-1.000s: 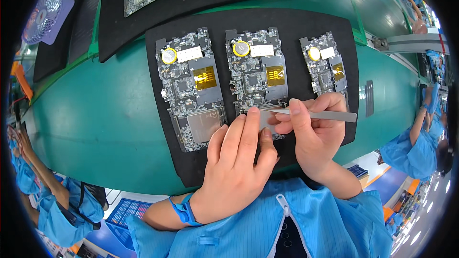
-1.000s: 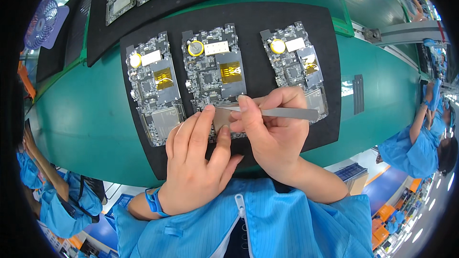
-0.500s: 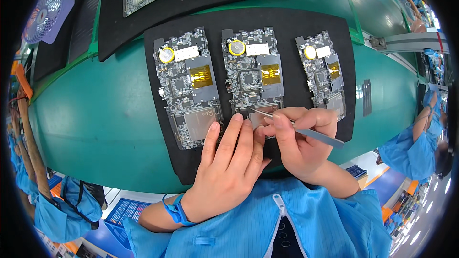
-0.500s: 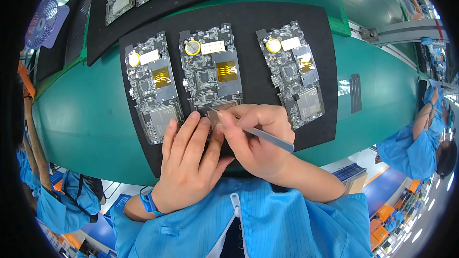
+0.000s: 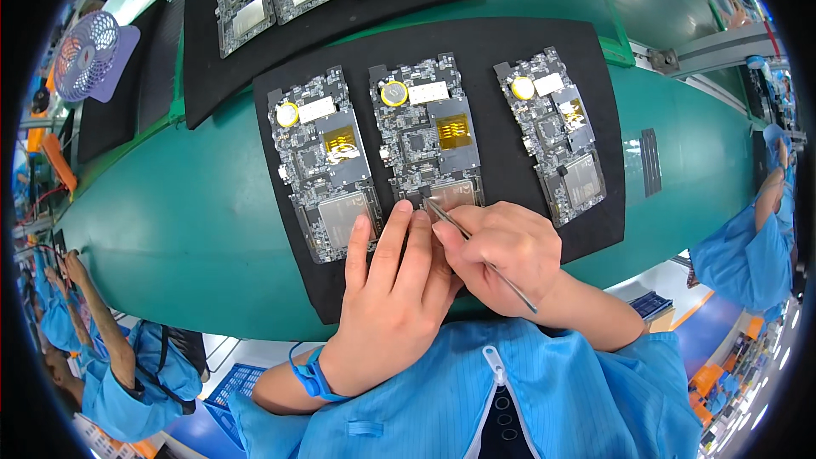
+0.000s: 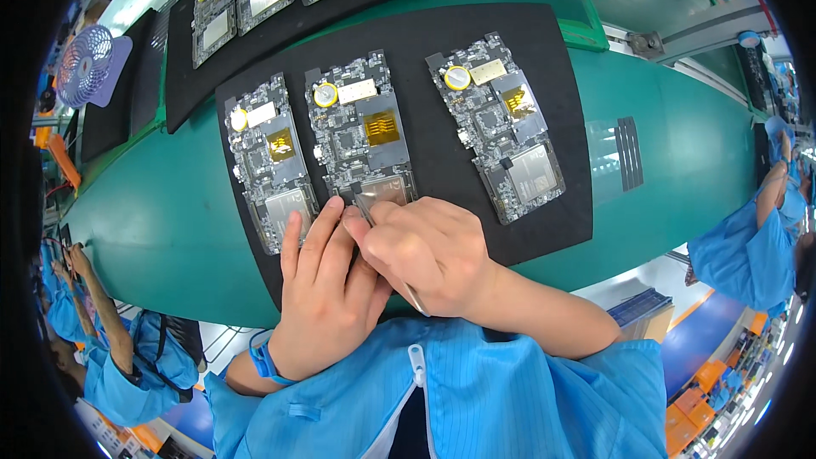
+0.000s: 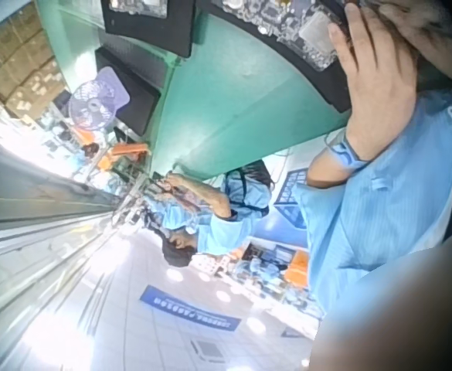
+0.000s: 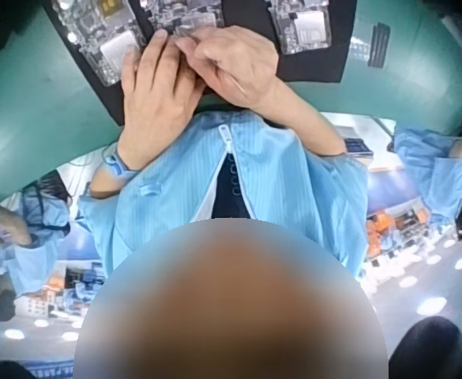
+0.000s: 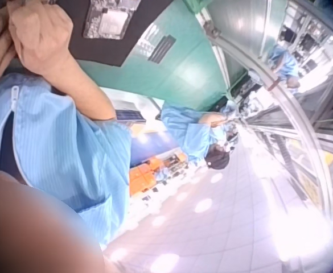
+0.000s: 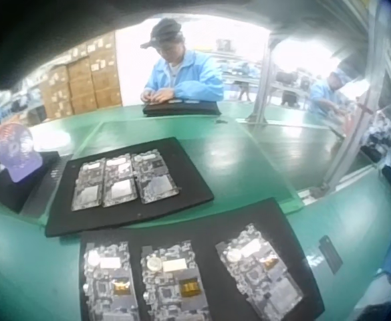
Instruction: The person uses tweezers to pick up small rectangular components from a tray and places them onto specific areas of three circuit boards arranged on a black mat. The person repeats this process for each board, carefully positioning the components with the tool.
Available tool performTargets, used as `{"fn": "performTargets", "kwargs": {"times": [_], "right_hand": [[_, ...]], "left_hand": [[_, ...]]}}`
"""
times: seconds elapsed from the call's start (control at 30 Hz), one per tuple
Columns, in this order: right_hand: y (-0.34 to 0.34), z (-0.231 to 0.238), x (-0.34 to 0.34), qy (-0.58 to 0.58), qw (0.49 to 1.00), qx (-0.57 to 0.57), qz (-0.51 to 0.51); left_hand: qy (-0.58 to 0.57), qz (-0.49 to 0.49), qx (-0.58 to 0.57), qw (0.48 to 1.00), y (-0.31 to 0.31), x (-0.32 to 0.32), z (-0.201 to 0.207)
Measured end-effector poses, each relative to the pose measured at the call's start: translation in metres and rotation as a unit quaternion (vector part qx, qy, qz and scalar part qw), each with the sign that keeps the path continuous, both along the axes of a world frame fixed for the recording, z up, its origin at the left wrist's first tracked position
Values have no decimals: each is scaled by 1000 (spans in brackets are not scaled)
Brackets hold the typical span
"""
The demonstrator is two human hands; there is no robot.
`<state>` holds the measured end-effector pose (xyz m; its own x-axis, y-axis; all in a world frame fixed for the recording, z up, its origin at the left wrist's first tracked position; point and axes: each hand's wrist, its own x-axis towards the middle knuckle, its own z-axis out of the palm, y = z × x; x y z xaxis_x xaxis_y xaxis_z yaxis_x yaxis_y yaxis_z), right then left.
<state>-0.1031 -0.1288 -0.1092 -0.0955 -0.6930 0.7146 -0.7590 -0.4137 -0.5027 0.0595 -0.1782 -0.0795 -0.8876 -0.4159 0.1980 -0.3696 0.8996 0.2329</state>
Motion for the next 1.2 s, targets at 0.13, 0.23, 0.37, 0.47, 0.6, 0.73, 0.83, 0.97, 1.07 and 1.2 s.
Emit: {"fn": "performTargets", "kwargs": {"times": [0.13, 0.23, 0.37, 0.47, 0.6, 0.73, 0.83, 0.97, 1.07, 1.2], "right_hand": [[6, 3, 1, -107, 993, 53, -9], [7, -3, 4, -290, 953, 53, -76], [3, -4, 7, -329, 939, 80, -64], [4, 0, 5, -305, 943, 111, -68], [2, -4, 7, -330, 937, 80, -77], [0, 3, 7, -293, 948, 99, -76], [-1, 5, 5, -247, 964, 66, -70], [18, 12, -10, -200, 978, 32, -47], [43, 27, -38, -317, 945, -56, -61], [83, 40, -133, -390, 881, 9, -267]], "left_hand": [[-10, 7, 37, 999, -1, -1, 7], [-4, 6, 69, 998, -5, -4, 12], [21, -3, 101, 995, -12, -8, 13], [13, -14, 104, 994, -15, -9, 17], [-2, -27, 107, 994, -18, -13, 24], [-33, -33, 90, 995, -18, -13, 28], [-56, -37, 78, 995, -17, -16, 33], [-80, -44, 70, 993, -20, -17, 40], [-107, -51, 73, 990, -23, -15, 51], [-109, -86, 82, 987, -15, -33, 70]]}}
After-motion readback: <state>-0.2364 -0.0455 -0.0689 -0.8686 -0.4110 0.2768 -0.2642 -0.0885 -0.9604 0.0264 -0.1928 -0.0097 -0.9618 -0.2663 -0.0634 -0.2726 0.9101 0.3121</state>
